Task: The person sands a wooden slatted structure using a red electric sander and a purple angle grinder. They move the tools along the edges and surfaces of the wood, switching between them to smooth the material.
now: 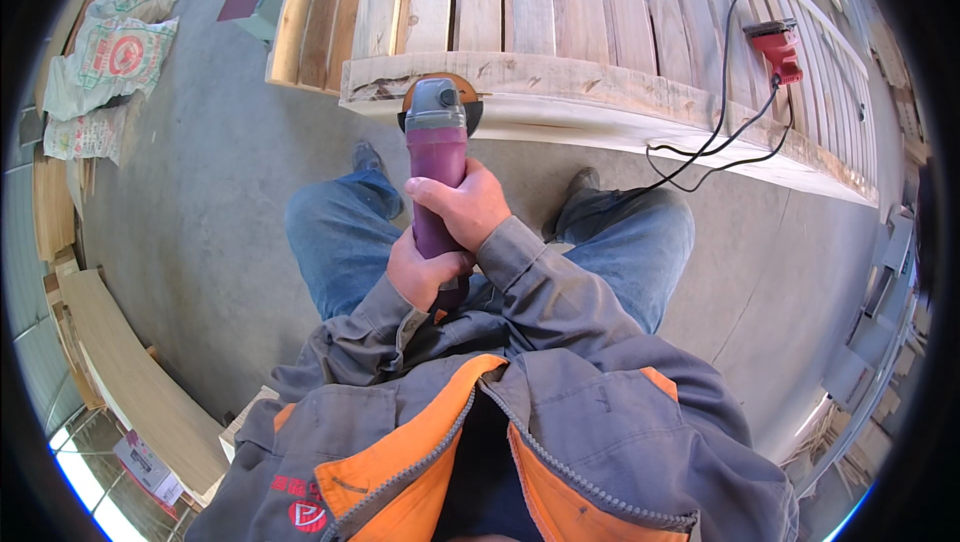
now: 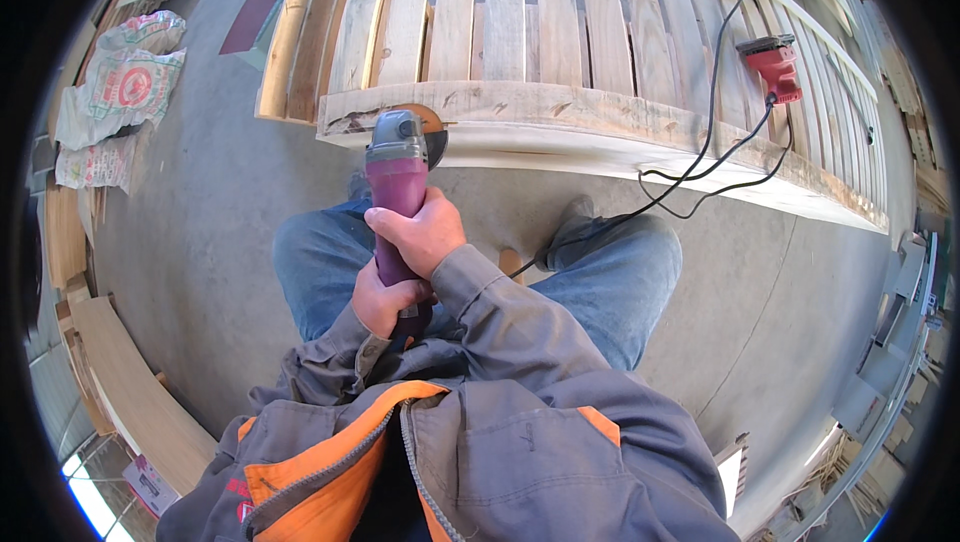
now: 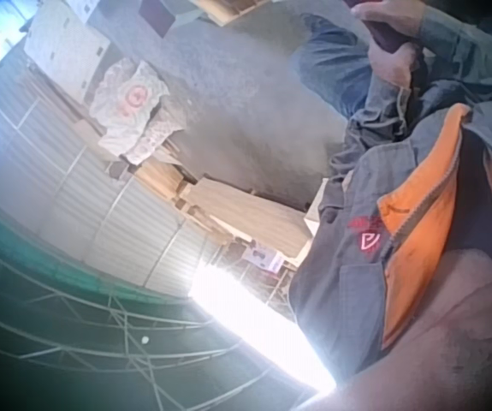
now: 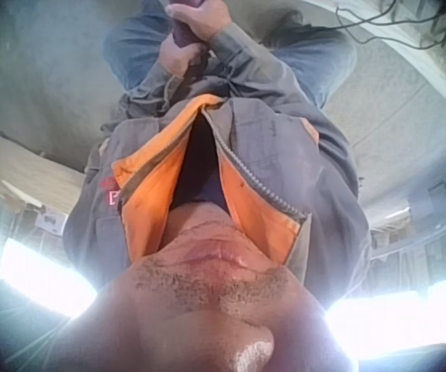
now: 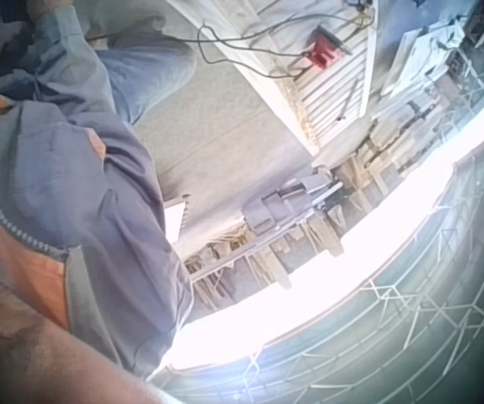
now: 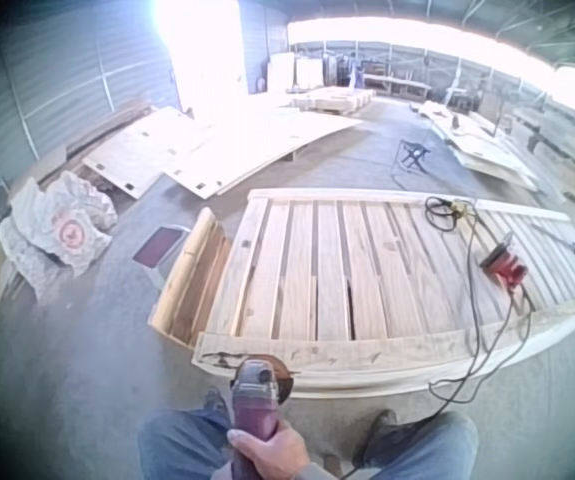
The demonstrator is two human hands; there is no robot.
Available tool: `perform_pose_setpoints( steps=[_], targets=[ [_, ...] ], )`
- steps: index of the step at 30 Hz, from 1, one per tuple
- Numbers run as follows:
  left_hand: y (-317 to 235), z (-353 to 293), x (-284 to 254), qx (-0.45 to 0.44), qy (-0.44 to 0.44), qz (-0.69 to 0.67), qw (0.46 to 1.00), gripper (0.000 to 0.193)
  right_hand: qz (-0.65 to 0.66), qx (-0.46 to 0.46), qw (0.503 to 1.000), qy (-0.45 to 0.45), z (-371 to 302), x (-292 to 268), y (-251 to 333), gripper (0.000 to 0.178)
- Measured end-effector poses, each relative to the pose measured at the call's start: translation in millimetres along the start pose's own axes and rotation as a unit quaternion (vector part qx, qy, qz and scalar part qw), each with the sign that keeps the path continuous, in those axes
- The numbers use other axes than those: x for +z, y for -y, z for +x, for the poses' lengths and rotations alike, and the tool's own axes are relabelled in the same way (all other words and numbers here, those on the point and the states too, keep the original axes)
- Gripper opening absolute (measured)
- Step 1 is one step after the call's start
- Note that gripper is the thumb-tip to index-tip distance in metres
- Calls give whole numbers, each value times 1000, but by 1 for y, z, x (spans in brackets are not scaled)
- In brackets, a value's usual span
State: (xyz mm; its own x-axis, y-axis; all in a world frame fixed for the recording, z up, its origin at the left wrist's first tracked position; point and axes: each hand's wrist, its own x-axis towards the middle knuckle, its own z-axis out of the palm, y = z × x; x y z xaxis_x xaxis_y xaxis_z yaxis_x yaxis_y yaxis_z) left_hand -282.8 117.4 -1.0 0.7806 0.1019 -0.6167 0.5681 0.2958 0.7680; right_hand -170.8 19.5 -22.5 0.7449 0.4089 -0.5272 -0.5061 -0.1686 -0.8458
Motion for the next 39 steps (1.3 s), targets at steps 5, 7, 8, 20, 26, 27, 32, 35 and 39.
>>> perform_pose_setpoints(
  steps=[5,7,8,20,26,27,32,35,39],
  targets=[
    [2,1,2,6,10,-14,1000,44,-6,0,1000,-4,-4,-4,2,57],
    [6,3,0,5,11,-8,1000,44,1,1,1000,-2,-3,-4,2,57],
    [7,4,-2,4,12,1,1000,44,6,1,1000,-1,-4,-5,4,57],
    [5,2,2,10,7,7,1000,46,2,3,1000,1,-5,-7,3,58],
    [5,3,0,7,14,16,1000,46,0,3,1000,-3,-3,-7,0,64],
    [5,3,0,5,13,18,1000,46,1,4,1000,-1,-3,-7,0,67],
    [6,3,1,1,13,12,1000,46,-5,0,1000,-7,-5,-7,2,60],
    [3,2,3,5,18,3,1000,46,-4,-3,1000,-5,-5,-8,0,57],
    [3,2,3,5,20,-2,1000,45,-5,-10,1000,-4,-6,-8,3,57]
  ],
)
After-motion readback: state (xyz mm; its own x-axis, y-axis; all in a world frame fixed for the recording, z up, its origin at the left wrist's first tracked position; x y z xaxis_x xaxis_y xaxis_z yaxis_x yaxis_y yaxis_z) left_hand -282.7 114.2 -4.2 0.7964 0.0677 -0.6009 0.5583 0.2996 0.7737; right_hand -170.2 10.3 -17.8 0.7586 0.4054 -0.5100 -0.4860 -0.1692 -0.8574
